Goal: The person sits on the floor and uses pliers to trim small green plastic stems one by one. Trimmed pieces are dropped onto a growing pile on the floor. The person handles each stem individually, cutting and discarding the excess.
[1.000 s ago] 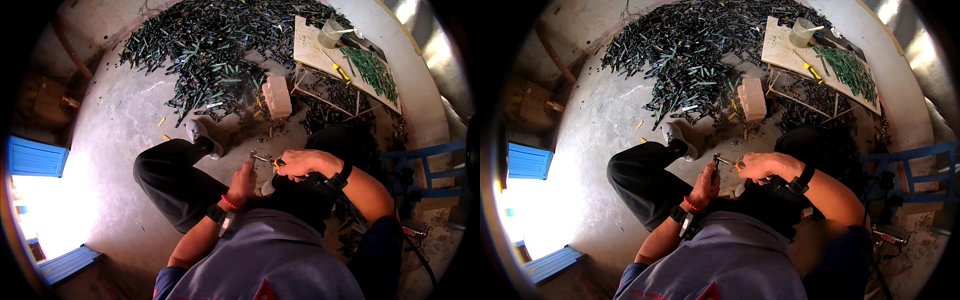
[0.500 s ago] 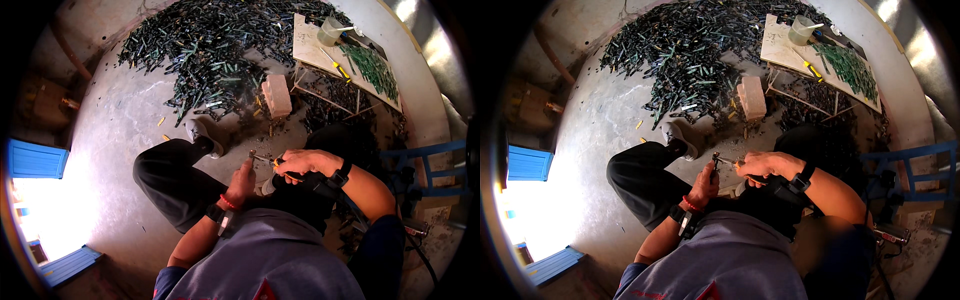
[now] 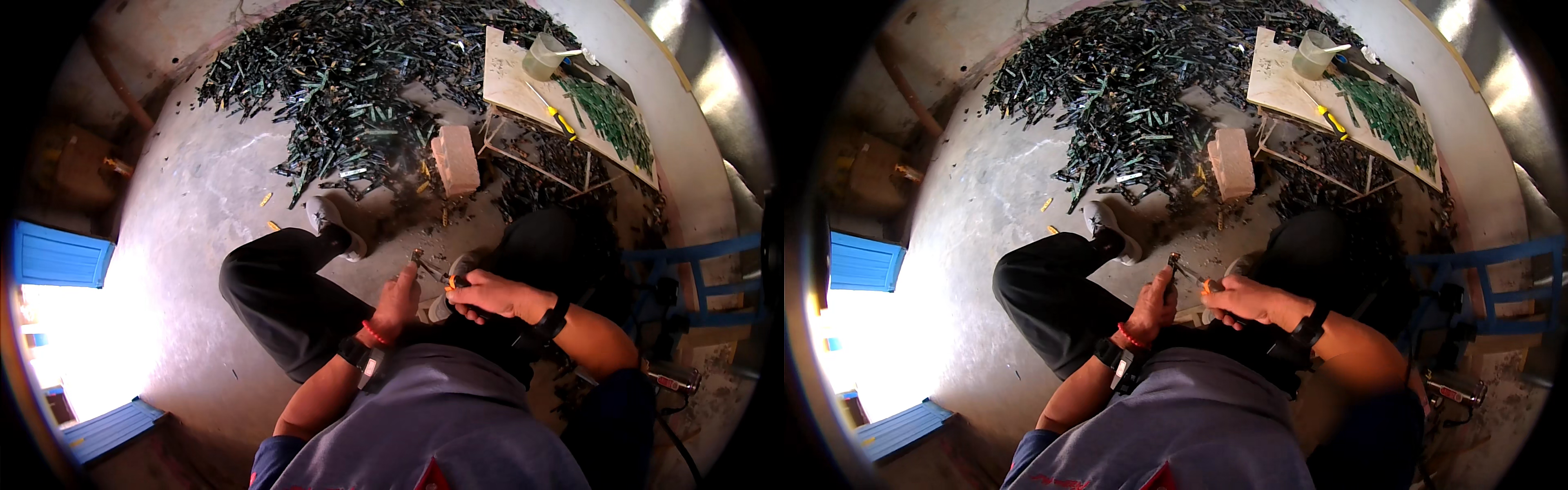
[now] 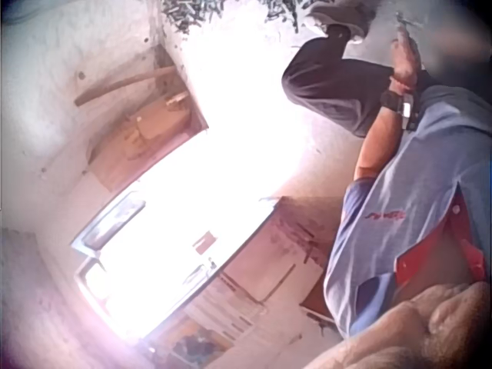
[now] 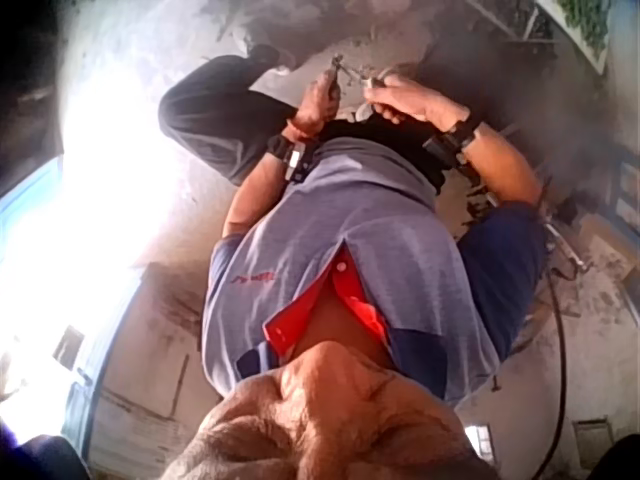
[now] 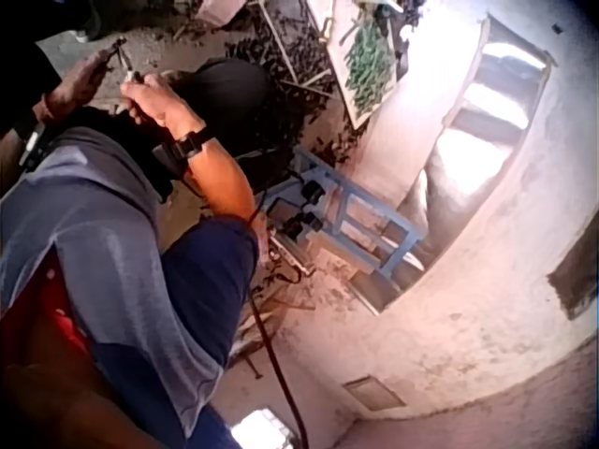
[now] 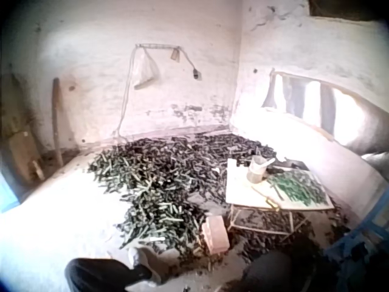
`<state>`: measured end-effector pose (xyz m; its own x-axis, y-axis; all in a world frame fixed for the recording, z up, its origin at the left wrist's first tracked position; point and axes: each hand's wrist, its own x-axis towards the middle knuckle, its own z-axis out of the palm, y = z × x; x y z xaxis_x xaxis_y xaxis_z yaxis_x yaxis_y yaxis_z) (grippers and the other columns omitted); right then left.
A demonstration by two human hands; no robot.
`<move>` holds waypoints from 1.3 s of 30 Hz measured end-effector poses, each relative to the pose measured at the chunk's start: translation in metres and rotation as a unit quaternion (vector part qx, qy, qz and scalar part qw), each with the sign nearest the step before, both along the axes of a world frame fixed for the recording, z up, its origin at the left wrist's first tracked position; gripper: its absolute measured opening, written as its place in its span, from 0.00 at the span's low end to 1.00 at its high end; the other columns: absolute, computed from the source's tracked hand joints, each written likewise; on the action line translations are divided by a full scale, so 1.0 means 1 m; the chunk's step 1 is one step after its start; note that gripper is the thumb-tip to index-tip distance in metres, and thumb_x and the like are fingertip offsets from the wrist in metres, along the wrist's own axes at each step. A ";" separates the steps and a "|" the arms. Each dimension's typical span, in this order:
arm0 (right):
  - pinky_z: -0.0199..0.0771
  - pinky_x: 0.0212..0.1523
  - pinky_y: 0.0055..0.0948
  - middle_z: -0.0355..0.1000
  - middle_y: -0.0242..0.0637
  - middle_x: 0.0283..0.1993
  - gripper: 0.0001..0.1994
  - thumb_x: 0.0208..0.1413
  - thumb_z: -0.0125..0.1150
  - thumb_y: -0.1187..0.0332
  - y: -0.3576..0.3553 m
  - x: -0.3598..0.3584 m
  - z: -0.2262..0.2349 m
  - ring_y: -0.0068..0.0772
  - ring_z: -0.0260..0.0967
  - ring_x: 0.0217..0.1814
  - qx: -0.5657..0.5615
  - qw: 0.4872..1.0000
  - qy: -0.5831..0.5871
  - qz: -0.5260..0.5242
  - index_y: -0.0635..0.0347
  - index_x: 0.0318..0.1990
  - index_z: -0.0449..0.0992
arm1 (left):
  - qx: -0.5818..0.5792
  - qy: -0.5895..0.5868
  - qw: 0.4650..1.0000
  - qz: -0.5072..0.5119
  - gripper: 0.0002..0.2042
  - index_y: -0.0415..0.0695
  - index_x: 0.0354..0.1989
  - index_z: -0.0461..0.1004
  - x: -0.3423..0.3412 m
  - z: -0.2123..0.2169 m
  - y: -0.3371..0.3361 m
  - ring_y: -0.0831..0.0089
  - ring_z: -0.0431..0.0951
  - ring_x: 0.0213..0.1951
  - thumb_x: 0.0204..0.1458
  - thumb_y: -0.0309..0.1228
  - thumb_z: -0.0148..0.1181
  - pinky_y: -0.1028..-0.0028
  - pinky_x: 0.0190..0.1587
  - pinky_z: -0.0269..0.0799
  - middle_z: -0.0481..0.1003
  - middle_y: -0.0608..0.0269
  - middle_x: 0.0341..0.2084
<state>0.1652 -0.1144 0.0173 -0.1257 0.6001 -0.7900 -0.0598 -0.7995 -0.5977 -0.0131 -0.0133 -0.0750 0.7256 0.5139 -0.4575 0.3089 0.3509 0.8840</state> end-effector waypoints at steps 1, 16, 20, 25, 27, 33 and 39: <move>0.65 0.20 0.21 0.66 0.30 0.23 0.13 0.56 0.54 0.61 0.001 -0.003 -0.003 0.21 0.64 0.22 0.019 0.997 -0.064 0.026 0.63 0.29 0.68 | -0.043 0.008 0.999 0.029 0.22 0.50 0.16 0.53 0.003 0.010 -0.001 0.74 0.50 0.10 0.53 0.52 0.43 0.74 0.15 0.44 0.51 0.69 0.08; 0.62 0.18 0.23 0.64 0.33 0.20 0.10 0.55 0.49 0.63 0.018 -0.038 0.010 0.26 0.61 0.17 0.102 0.972 0.123 -0.171 0.60 0.29 0.68 | -0.214 -0.003 0.973 0.087 0.24 0.52 0.15 0.60 0.003 0.073 0.042 0.83 0.49 0.10 0.54 0.57 0.45 0.77 0.13 0.41 0.53 0.77 0.09; 0.60 0.22 0.32 0.61 0.32 0.25 0.14 0.57 0.50 0.54 -0.006 -0.058 -0.003 0.29 0.57 0.22 0.075 0.893 0.350 -0.273 0.55 0.37 0.66 | 0.027 -0.125 0.991 0.028 0.27 0.47 0.10 0.60 -0.003 0.077 0.033 0.82 0.49 0.12 0.58 0.52 0.41 0.76 0.14 0.43 0.53 0.75 0.08; 0.63 0.19 0.31 0.63 0.33 0.25 0.14 0.56 0.54 0.57 0.002 -0.056 0.001 0.29 0.60 0.21 0.126 0.932 0.251 -0.229 0.58 0.37 0.66 | -0.105 -0.122 0.985 0.066 0.29 0.46 0.09 0.58 -0.007 0.096 0.021 0.80 0.50 0.10 0.59 0.52 0.37 0.75 0.13 0.44 0.53 0.72 0.07; 0.67 0.22 0.36 0.67 0.39 0.24 0.11 0.53 0.56 0.64 0.000 -0.049 -0.001 0.39 0.65 0.23 0.129 0.973 -0.067 -0.181 0.63 0.36 0.66 | -0.093 -0.105 0.988 0.061 0.29 0.45 0.09 0.58 -0.011 0.092 0.021 0.79 0.50 0.10 0.59 0.51 0.36 0.75 0.12 0.45 0.52 0.71 0.07; 0.69 0.39 0.44 0.70 0.54 0.32 0.15 0.44 0.60 0.75 0.013 -0.019 0.017 0.58 0.68 0.39 0.268 0.778 -0.541 0.172 0.69 0.39 0.66 | 0.152 -0.128 0.973 0.115 0.27 0.48 0.13 0.58 -0.004 0.022 0.004 0.80 0.49 0.09 0.57 0.55 0.37 0.77 0.11 0.43 0.51 0.73 0.08; 0.63 0.16 0.33 0.64 0.34 0.23 0.09 0.54 0.53 0.63 0.016 -0.036 0.021 0.32 0.60 0.19 0.089 0.980 0.088 -0.156 0.58 0.35 0.66 | -0.270 -0.144 0.951 0.051 0.29 0.51 0.10 0.52 -0.020 0.104 0.036 0.83 0.45 0.09 0.56 0.58 0.37 0.77 0.11 0.38 0.47 0.76 0.07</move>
<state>0.1294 -0.0983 0.0387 -0.0388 0.7579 -0.6512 -0.3996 -0.6090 -0.6851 -0.0328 0.0222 0.0286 0.8198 0.3351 -0.4644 0.0213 0.7926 0.6094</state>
